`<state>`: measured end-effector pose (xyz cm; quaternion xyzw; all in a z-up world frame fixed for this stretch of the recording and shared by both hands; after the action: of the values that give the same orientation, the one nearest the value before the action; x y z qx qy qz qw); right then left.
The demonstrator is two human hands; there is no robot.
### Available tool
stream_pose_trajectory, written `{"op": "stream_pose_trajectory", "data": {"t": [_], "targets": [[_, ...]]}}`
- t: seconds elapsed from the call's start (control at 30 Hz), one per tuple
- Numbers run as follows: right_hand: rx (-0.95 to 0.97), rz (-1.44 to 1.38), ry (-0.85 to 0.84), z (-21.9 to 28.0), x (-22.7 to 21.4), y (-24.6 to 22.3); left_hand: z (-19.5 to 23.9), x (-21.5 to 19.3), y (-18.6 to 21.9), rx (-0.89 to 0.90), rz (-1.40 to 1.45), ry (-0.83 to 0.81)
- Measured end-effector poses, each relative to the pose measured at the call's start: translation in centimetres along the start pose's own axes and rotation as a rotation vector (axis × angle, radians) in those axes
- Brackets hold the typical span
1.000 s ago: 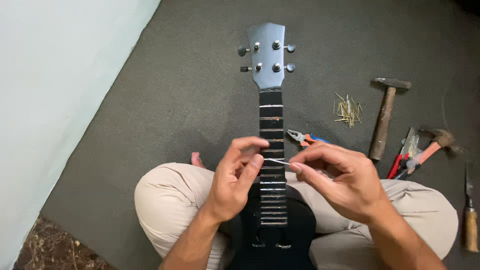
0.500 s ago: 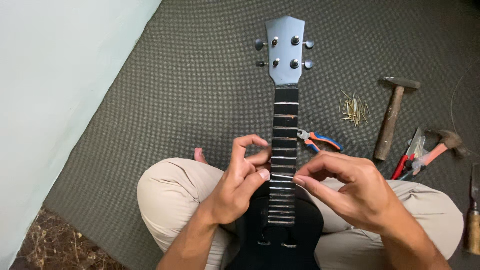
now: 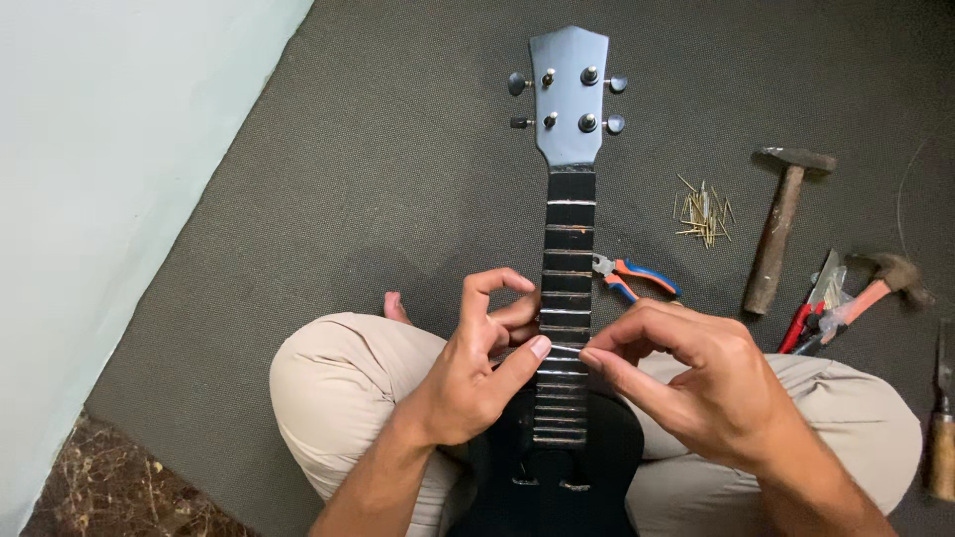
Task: The person is installing frets on a black guitar. They place metal frets into the slots on the guitar neck and use a hammer to tap them into place. The person works methodically, moving from one fret to the next.
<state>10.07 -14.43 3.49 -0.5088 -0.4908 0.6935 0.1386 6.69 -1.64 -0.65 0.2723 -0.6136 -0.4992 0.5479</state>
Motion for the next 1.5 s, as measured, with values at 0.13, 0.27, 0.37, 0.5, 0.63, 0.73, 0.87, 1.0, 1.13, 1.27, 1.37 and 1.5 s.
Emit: {"op": "stream_pose_trajectory", "data": {"t": [0.13,0.27,0.37,0.5,0.63,0.73,0.87,1.0,1.13,1.27,1.37,1.5], "targets": [[-0.003,0.028,0.039,0.0,-0.3,0.1,0.0,-0.1,-0.1,0.004,-0.019,0.008],[0.019,0.030,0.019,0.2,-0.4,0.8,0.0,-0.1,0.0,0.005,-0.015,-0.004],[0.073,0.017,0.031,0.1,-1.1,1.1,0.1,-0.2,0.1,-0.023,-0.072,0.018],[0.213,-0.027,-0.004,0.1,-1.1,2.3,0.0,-0.1,-0.1,-0.019,-0.095,0.012],[0.232,-0.077,-0.060,0.1,-0.1,2.8,0.0,0.0,-0.1,-0.011,-0.093,0.008],[0.211,-0.113,-0.077,0.0,0.3,2.6,0.0,0.0,-0.1,-0.005,-0.091,0.001],[0.192,-0.088,-0.061,-0.1,0.4,2.4,0.0,0.0,-0.3,-0.021,-0.043,0.001],[0.158,-0.066,-0.040,-0.1,0.4,2.3,0.0,-0.2,-0.2,-0.030,-0.058,-0.018],[0.150,-0.050,-0.025,-0.1,0.4,2.2,-0.1,0.1,0.2,0.027,-0.046,-0.053],[0.149,-0.048,-0.018,-0.1,0.3,2.0,0.1,-0.1,0.0,-0.032,-0.085,-0.023],[0.135,-0.037,0.000,0.0,0.4,2.2,0.0,0.1,-0.4,-0.019,-0.017,-0.005],[0.147,-0.059,0.006,0.1,0.5,2.3,0.0,0.2,-0.2,0.009,-0.074,0.002]]}}
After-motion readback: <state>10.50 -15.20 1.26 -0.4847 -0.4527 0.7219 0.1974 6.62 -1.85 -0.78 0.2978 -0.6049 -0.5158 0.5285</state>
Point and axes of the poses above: each hand's wrist, its own z-axis away from the middle knuckle, its own x-axis out of the palm, y = z × x, the point moved 7 cm from there along -z, towards the middle knuckle, and after that the axes turned 4 degrees about z, right-handed, at the moved point
